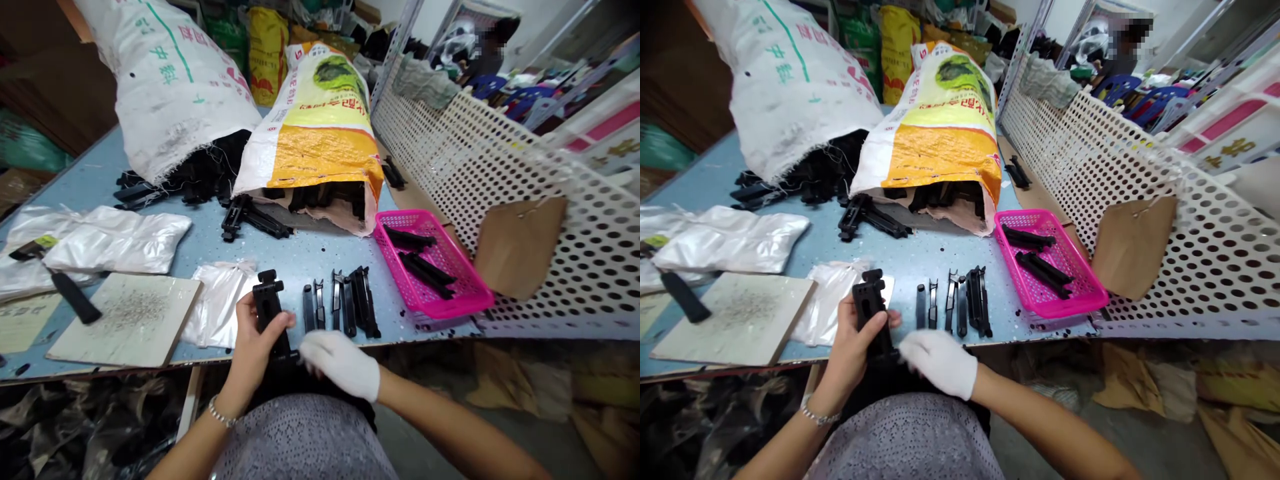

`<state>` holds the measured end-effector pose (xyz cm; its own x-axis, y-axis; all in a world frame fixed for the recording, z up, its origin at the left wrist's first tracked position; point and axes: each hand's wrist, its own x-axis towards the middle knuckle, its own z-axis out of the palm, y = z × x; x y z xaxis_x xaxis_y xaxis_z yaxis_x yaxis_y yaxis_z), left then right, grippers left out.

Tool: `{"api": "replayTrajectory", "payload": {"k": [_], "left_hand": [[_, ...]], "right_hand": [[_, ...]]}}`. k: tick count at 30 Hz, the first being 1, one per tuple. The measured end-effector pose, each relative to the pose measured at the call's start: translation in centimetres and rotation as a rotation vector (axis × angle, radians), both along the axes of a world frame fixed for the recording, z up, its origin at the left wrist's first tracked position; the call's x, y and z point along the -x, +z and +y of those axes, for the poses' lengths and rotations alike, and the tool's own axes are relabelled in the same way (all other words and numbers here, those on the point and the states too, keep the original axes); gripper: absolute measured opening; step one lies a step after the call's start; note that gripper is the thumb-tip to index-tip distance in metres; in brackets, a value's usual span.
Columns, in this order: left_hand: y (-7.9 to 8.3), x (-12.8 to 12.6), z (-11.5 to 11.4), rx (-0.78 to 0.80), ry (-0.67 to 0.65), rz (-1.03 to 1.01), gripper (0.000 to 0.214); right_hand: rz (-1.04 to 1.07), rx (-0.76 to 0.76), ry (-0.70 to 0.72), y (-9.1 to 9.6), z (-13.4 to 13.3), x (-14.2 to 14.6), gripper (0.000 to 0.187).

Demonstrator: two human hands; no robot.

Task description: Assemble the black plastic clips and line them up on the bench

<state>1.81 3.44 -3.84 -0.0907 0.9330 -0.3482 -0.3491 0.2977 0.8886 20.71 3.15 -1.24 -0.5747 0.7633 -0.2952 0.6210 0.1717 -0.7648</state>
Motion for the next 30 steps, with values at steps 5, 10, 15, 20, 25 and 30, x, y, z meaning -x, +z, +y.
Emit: {"api": "replayTrajectory", "payload": {"k": [5, 10, 15, 20, 25, 30], "left_hand": [[-4.7, -2.0, 2.9, 0.013, -0.013, 0.239, 0.053], [-6.4, -6.1, 3.2, -0.32, -0.143, 0.643, 0.059], [-5.6, -6.9, 2.0, -0.523, -0.271, 0.904, 0.06], [-4.7, -6.9, 1.9, -0.611, -0.546, 0.933, 0.066], [-4.0, -5.1, 1.6, -0.535, -0.451, 0.729, 0.058], [-3.9, -1.0, 1.6, -0.403, -0.211, 0.437, 0.045]], "right_hand": [[-0.476, -0.464, -0.483, -2.6, 3.4, -6.2, 0.06], [-0.537, -0.402, -0.438, -5.2, 5.1, -9.6, 0.062], [-0.605, -0.504, -0.37, -2.7, 7.0, -8.4, 0.051], [-0.363, -0.549, -0.207, 0.6, 14.3, 0.3, 0.048], [-0.314, -0.449, -0.193, 0.9, 22.2, 9.6, 0.056], [-0.274, -0.293, -0.232, 1.3, 24.4, 10.1, 0.039]]}}
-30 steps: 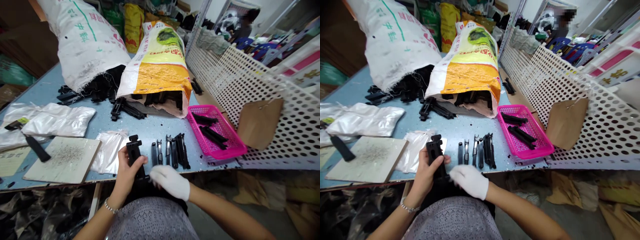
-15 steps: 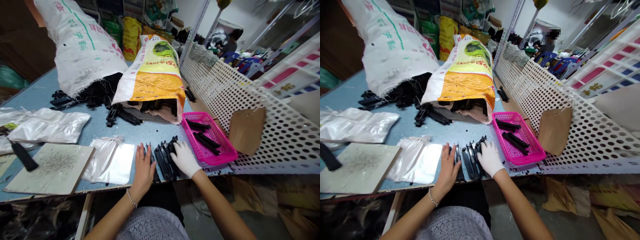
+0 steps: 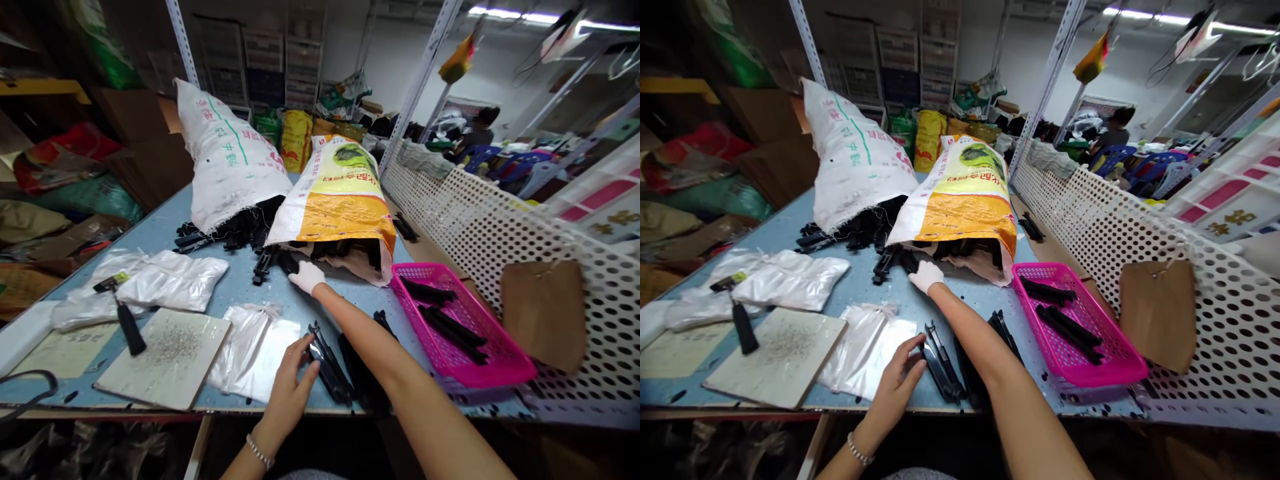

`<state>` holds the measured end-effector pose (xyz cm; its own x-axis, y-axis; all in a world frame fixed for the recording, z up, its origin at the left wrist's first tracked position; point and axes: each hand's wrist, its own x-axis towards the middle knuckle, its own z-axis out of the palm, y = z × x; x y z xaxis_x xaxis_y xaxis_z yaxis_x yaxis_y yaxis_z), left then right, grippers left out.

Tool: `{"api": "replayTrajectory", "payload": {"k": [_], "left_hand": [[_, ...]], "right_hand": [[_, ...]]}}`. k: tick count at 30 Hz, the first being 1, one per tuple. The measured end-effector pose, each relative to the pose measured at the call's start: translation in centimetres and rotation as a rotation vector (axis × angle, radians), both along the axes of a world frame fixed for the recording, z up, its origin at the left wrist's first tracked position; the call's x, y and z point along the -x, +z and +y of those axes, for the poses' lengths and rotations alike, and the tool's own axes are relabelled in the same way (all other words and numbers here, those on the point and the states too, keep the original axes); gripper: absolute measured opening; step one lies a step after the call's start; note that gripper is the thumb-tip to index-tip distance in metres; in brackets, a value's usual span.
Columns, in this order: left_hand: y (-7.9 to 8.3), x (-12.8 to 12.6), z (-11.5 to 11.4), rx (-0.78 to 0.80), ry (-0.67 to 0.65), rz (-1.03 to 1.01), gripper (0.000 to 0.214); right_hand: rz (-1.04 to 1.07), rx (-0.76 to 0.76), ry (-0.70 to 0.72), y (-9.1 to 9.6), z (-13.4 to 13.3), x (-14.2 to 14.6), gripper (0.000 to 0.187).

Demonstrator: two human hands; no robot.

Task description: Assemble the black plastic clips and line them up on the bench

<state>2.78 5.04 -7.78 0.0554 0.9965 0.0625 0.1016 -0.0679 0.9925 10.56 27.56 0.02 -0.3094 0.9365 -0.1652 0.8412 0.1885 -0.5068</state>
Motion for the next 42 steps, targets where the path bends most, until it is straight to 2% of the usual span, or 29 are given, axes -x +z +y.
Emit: {"api": "replayTrajectory", "payload": {"k": [2, 5, 7, 10, 13, 15, 17, 20, 22, 24, 26, 29, 30, 32, 35, 37, 38, 39, 40, 42], "left_hand": [[0.1, 1.1, 1.2, 0.097, 0.083, -0.188, 0.047], [1.2, 1.4, 3.8, 0.194, 0.188, -0.536, 0.06], [2.6, 0.8, 5.2, 0.221, 0.164, -0.702, 0.06], [5.1, 0.0, 5.2, 0.241, 0.051, -0.705, 0.05], [7.0, -0.1, 3.4, 0.242, -0.055, -0.642, 0.04], [7.6, 0.1, 2.1, 0.256, -0.127, -0.611, 0.033], [7.8, 0.4, 1.1, 0.282, -0.175, -0.58, 0.03], [7.7, 0.7, 0.5, 0.307, -0.186, -0.532, 0.028], [7.6, 0.9, 0.6, 0.319, -0.145, -0.513, 0.028], [7.5, 1.1, 0.9, 0.348, -0.077, -0.545, 0.03], [7.5, 1.4, 1.2, 0.382, -0.002, -0.63, 0.032], [7.9, 1.7, 1.4, 0.41, 0.031, -0.697, 0.035], [8.1, 1.7, 1.3, 0.414, 0.011, -0.68, 0.036], [8.4, 1.4, 0.7, 0.394, -0.032, -0.61, 0.036], [8.1, 0.8, -0.6, 0.322, -0.04, -0.539, 0.039], [7.0, 0.8, -1.3, 0.3, 0.033, -0.518, 0.048], [6.1, 0.9, -1.5, 0.307, 0.095, -0.506, 0.058], [5.1, 1.1, -1.5, 0.325, 0.167, -0.492, 0.069], [4.0, 1.2, -1.4, 0.352, 0.237, -0.478, 0.076], [1.7, 1.2, -0.9, 0.426, 0.318, -0.483, 0.078]], "right_hand": [[0.066, 0.059, 0.009, 0.2, -1.9, -1.2, 0.036], [0.186, 0.088, 0.053, 0.2, -7.5, -3.6, 0.035], [0.382, 0.08, 0.108, 0.3, -11.8, -5.5, 0.039], [0.562, 0.041, 0.111, 1.1, -16.1, -8.2, 0.032], [0.538, -0.099, 0.037, 2.7, -16.7, -9.7, 0.039], [0.479, -0.187, 0.054, 3.8, -16.0, -9.7, 0.034], [0.455, -0.194, 0.096, 4.6, -15.4, -8.9, 0.032], [0.593, 0.006, 0.063, 5.1, -14.8, -7.4, 0.039], [0.676, 0.171, 0.018, 5.0, -14.7, -6.9, 0.045], [0.664, 0.268, 0.042, 4.9, -15.2, -6.9, 0.051], [0.562, 0.25, 0.175, 4.9, -16.5, -7.1, 0.054], [0.233, 0.033, 0.445, 5.1, -19.3, -7.4, 0.043], [0.121, -0.019, 0.495, 5.2, -20.2, -7.4, 0.04], [0.001, -0.007, 0.526, 5.2, -21.6, -7.2, 0.037], [0.131, 0.268, 0.499, 4.6, -22.4, -7.1, 0.036], [0.25, 0.466, 0.467, 3.9, -22.4, -7.6, 0.037], [0.259, 0.484, 0.44, 3.4, -22.3, -8.2, 0.038], [0.223, 0.43, 0.4, 2.8, -22.1, -9.0, 0.039], [0.142, 0.31, 0.337, 2.2, -21.9, -9.9, 0.038], [-0.09, 0.012, 0.141, 0.5, -21.4, -12.3, 0.038]]}}
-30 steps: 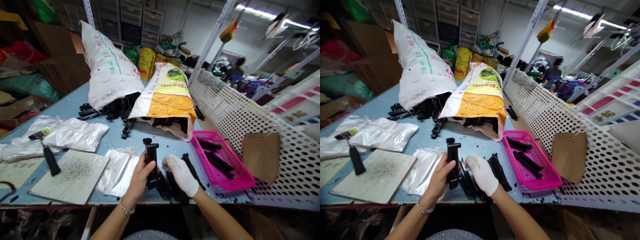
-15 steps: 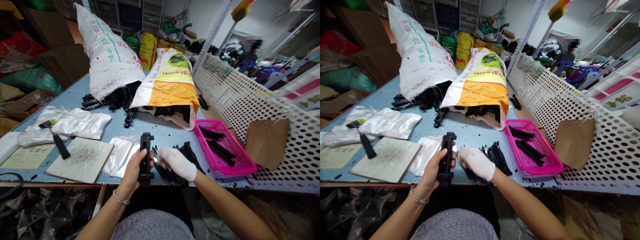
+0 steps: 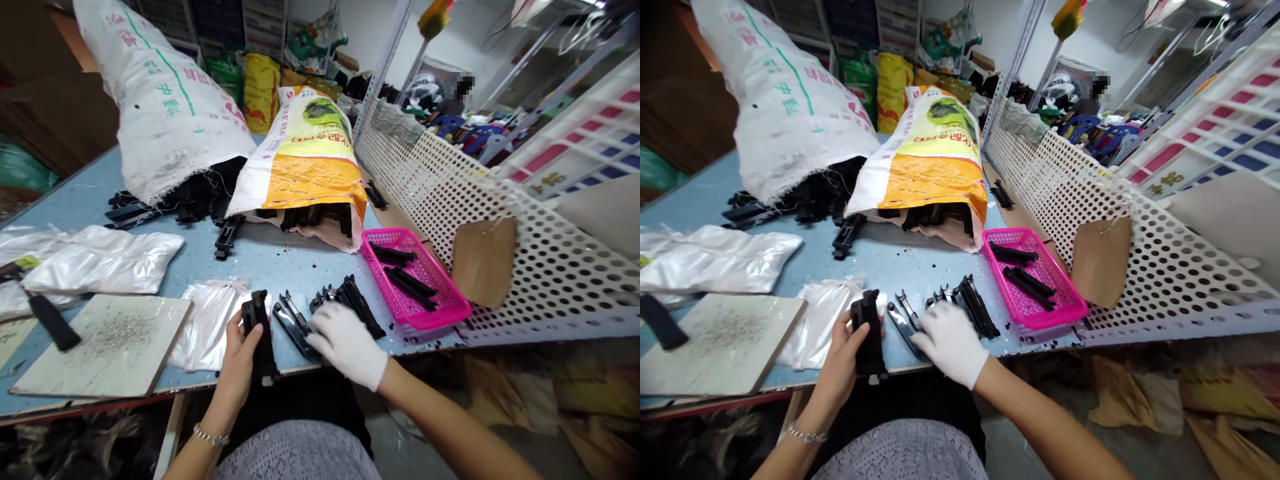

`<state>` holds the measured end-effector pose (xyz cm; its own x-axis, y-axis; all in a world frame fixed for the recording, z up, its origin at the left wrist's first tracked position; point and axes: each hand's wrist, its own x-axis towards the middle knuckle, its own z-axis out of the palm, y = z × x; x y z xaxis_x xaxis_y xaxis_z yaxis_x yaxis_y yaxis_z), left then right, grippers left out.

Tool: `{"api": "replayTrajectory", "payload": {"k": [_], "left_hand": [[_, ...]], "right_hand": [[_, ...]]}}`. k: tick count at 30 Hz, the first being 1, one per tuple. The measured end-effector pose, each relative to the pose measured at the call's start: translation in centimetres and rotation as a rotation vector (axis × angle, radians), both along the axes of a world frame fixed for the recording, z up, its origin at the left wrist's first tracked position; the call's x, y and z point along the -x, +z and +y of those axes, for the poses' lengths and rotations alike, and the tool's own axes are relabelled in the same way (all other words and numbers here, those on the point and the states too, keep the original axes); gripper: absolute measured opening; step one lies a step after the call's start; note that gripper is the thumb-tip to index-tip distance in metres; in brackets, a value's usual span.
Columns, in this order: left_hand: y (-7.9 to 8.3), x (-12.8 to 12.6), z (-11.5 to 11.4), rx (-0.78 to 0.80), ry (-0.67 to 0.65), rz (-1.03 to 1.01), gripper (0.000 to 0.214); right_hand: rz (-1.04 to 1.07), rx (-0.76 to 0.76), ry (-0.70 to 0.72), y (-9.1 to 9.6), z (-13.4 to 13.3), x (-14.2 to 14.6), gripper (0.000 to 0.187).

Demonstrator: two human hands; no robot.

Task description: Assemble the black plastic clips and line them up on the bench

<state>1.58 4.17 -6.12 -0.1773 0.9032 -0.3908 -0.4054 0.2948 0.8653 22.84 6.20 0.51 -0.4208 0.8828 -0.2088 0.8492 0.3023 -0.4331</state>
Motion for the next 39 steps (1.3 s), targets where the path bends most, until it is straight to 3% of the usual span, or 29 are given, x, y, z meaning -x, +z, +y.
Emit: {"api": "replayTrajectory", "payload": {"k": [2, 5, 8, 11, 13, 14, 16, 18, 21, 25, 27, 28, 31, 33, 35, 39], "left_hand": [[-1.9, -0.8, 0.9, 0.051, -0.018, -0.028, 0.073], [-3.3, -3.3, 2.7, 0.03, -0.07, -0.014, 0.072], [-2.9, -5.0, 4.4, -0.024, -0.115, -0.07, 0.068], [-1.3, -3.6, 4.9, 0.007, -0.258, -0.246, 0.065], [0.1, -1.4, 4.0, 0.083, -0.446, -0.309, 0.063], [0.8, -0.2, 3.3, 0.122, -0.572, -0.325, 0.064], [2.1, 1.7, 1.6, 0.184, -0.832, -0.359, 0.067], [3.1, 2.9, 0.0, 0.22, -0.983, -0.402, 0.064], [3.7, 3.2, -1.4, 0.272, -1.037, -0.449, 0.064], [3.5, 2.8, -0.8, 0.287, -1.15, -0.378, 0.067], [2.9, 2.6, 0.2, 0.204, -1.08, -0.174, 0.052], [2.4, 2.6, 0.7, 0.139, -0.981, -0.019, 0.044], [0.2, 2.3, 1.7, -0.1, -0.635, 0.595, 0.034], [-1.3, 2.2, 1.9, -0.251, -0.538, 0.947, 0.027], [-2.4, 2.4, 1.9, -0.331, -0.57, 1.048, 0.023], [-2.9, 3.5, 2.1, -0.321, -0.612, 0.904, 0.025]], "right_hand": [[-0.198, -0.18, -0.172, -2.0, 0.7, -2.6, 0.051], [-0.329, -0.22, -0.231, -4.7, 2.0, -5.8, 0.052], [-0.327, -0.233, -0.253, -5.6, 3.1, -7.6, 0.047], [-0.239, -0.278, -0.297, -4.2, 3.0, -7.3, 0.047], [-0.095, -0.318, -0.189, -2.5, 2.0, -5.9, 0.057], [-0.015, -0.315, -0.07, -1.7, 1.3, -4.9, 0.062], [0.116, -0.216, 0.215, -0.2, -0.1, -2.6, 0.065], [0.169, -0.051, 0.379, 0.8, -1.3, -0.4, 0.062], [0.2, 0.11, 0.399, 1.5, -2.5, 1.3, 0.061], [0.198, 0.162, 0.354, 1.3, -3.8, 0.2, 0.044], [0.214, 0.194, 0.236, 0.8, -4.4, -1.3, 0.04], [0.248, 0.207, 0.136, 0.5, -4.6, -2.2, 0.041], [0.45, 0.266, -0.272, -0.5, -5.0, -4.1, 0.046], [0.662, 0.362, -0.51, -1.0, -5.1, -4.6, 0.041], [0.874, 0.479, -0.639, -1.5, -5.2, -4.4, 0.036], [1.183, 0.724, -0.687, -2.5, -6.2, -3.1, 0.04]]}}
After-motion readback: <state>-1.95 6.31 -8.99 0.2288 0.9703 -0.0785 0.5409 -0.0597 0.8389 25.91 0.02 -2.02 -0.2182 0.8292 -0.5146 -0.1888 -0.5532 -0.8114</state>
